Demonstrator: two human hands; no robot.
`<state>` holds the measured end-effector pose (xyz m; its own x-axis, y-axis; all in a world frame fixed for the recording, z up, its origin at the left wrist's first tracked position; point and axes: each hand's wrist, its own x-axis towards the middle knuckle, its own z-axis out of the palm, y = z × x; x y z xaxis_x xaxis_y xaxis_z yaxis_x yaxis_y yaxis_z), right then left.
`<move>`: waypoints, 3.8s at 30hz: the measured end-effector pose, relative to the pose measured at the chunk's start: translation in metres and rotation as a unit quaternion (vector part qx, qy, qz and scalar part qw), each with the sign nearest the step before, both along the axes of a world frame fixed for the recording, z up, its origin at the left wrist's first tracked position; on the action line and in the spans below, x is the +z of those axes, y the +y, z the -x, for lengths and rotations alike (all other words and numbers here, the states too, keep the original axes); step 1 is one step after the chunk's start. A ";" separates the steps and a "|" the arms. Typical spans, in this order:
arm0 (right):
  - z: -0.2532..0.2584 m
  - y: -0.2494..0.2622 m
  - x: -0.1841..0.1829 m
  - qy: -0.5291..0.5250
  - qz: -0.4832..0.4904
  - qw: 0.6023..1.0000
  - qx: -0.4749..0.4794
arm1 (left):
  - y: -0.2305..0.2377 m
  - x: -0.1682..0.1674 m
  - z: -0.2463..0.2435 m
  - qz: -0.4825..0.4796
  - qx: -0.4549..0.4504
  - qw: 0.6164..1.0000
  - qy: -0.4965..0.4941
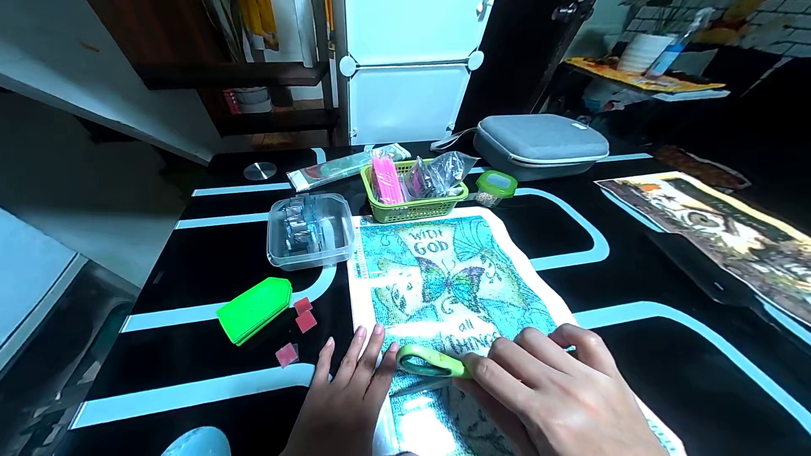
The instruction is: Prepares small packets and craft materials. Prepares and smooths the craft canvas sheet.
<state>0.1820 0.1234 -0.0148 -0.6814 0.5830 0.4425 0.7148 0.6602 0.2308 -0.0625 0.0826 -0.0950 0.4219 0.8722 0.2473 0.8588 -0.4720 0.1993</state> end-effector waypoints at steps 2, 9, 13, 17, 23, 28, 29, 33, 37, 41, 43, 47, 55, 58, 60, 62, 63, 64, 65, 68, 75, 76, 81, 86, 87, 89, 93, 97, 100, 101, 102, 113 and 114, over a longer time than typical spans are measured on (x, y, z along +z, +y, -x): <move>0.000 -0.001 -0.001 0.003 0.001 1.000 -0.003 | 0.000 0.000 0.000 0.002 0.002 1.000 0.000; -0.001 0.000 -0.001 0.001 0.001 1.000 0.002 | 0.000 0.000 0.001 0.007 0.000 1.000 -0.002; 0.001 0.001 0.001 -0.009 -0.010 1.000 0.010 | -0.001 -0.001 0.000 0.003 0.003 1.000 0.001; 0.000 0.001 0.003 -0.012 -0.007 1.000 0.013 | -0.001 -0.001 0.001 -0.003 0.001 1.000 0.003; -0.003 0.001 0.003 -0.012 -0.003 1.000 0.016 | 0.000 -0.001 0.001 -0.007 0.002 1.000 0.007; -0.004 0.003 0.002 -0.011 -0.007 1.000 0.020 | -0.001 0.000 0.001 0.006 0.001 1.000 0.006; -0.004 0.003 0.002 -0.010 -0.010 1.000 0.020 | -0.001 0.000 0.001 0.006 0.000 1.000 0.007; -0.003 0.004 0.002 -0.004 -0.013 1.000 0.017 | 0.000 -0.002 0.001 0.000 0.000 1.000 0.007; -0.002 0.002 0.002 0.002 0.009 1.000 0.012 | -0.001 0.000 0.001 0.006 0.001 1.000 0.002; -0.002 0.004 -0.001 0.003 0.006 1.000 0.012 | -0.001 -0.001 0.001 -0.009 0.001 1.000 0.005; -0.002 0.004 -0.001 0.004 0.004 1.000 0.011 | -0.001 -0.001 0.000 -0.010 0.004 1.000 0.007; -0.001 0.004 0.000 0.001 0.008 1.000 0.017 | -0.001 0.000 0.000 -0.007 0.006 1.000 0.011; 0.000 0.008 0.003 -0.014 -0.018 0.999 0.038 | -0.001 0.001 0.001 0.014 0.004 1.000 0.009; -0.001 0.008 0.003 -0.016 -0.017 0.999 0.039 | -0.001 0.001 0.001 0.007 0.004 1.000 0.010; -0.001 0.008 0.003 -0.013 -0.018 0.999 0.039 | -0.001 0.001 0.000 0.006 0.005 1.000 0.014; -0.003 0.009 0.003 -0.012 -0.021 0.999 0.041 | -0.001 0.001 0.000 0.012 0.005 1.000 0.013; -0.004 0.009 0.003 -0.013 -0.021 0.999 0.041 | -0.001 0.002 0.000 0.014 0.005 1.000 0.014; -0.005 0.009 0.003 -0.014 -0.020 0.999 0.042 | -0.001 0.001 0.001 0.013 0.004 1.000 0.014; -0.006 0.010 0.003 -0.015 -0.022 0.999 0.042 | -0.001 0.002 0.001 0.016 0.003 1.000 0.014; -0.006 0.009 0.002 -0.018 -0.023 0.999 0.041 | -0.001 0.003 0.001 0.019 0.000 1.000 0.009; -0.008 0.013 0.000 -0.013 -0.034 0.998 0.052 | -0.001 0.002 0.002 0.017 -0.002 1.000 0.016; -0.008 0.013 0.000 -0.012 -0.033 0.998 0.053 | -0.001 0.002 0.001 0.013 -0.001 1.000 0.017; -0.009 0.014 0.000 -0.012 -0.037 0.998 0.055 | -0.001 0.002 0.002 0.018 -0.003 1.000 0.014; -0.013 0.014 0.001 -0.013 -0.029 0.998 0.054 | -0.001 0.004 0.001 0.030 0.000 1.000 0.007; -0.014 0.014 0.001 -0.013 -0.028 0.998 0.052 | -0.001 0.005 0.001 0.034 -0.001 0.999 0.008; -0.015 0.013 0.001 -0.012 -0.028 0.998 0.051 | -0.001 0.006 0.001 0.041 -0.002 0.999 0.006; -0.017 0.015 -0.001 -0.010 -0.031 0.998 0.055 | -0.001 0.005 0.001 0.031 -0.003 1.000 0.004; -0.019 0.016 -0.001 -0.007 -0.033 0.998 0.056 | -0.001 0.004 0.001 0.029 -0.002 1.000 0.008; -0.019 0.017 -0.001 -0.004 -0.033 0.998 0.059 | -0.001 0.005 0.001 0.035 -0.002 0.999 0.012; -0.020 0.017 -0.001 -0.004 -0.032 0.998 0.058 | -0.001 0.005 0.001 0.035 -0.001 0.999 0.013; -0.021 0.017 -0.001 -0.004 -0.030 0.998 0.057 | -0.001 0.005 0.001 0.032 -0.002 0.999 0.013; -0.025 0.017 -0.002 -0.001 -0.019 0.999 0.051 | -0.001 0.006 0.002 0.043 -0.004 0.999 0.007; -0.025 0.018 -0.002 -0.002 -0.018 0.999 0.052 | -0.001 0.006 0.002 0.046 -0.004 0.999 0.008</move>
<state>0.2066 0.1410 -0.0163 -0.7385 0.4935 0.4594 0.6425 0.7216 0.2578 -0.0646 0.0819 -0.0888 0.4326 0.8874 0.1593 0.8582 -0.4595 0.2289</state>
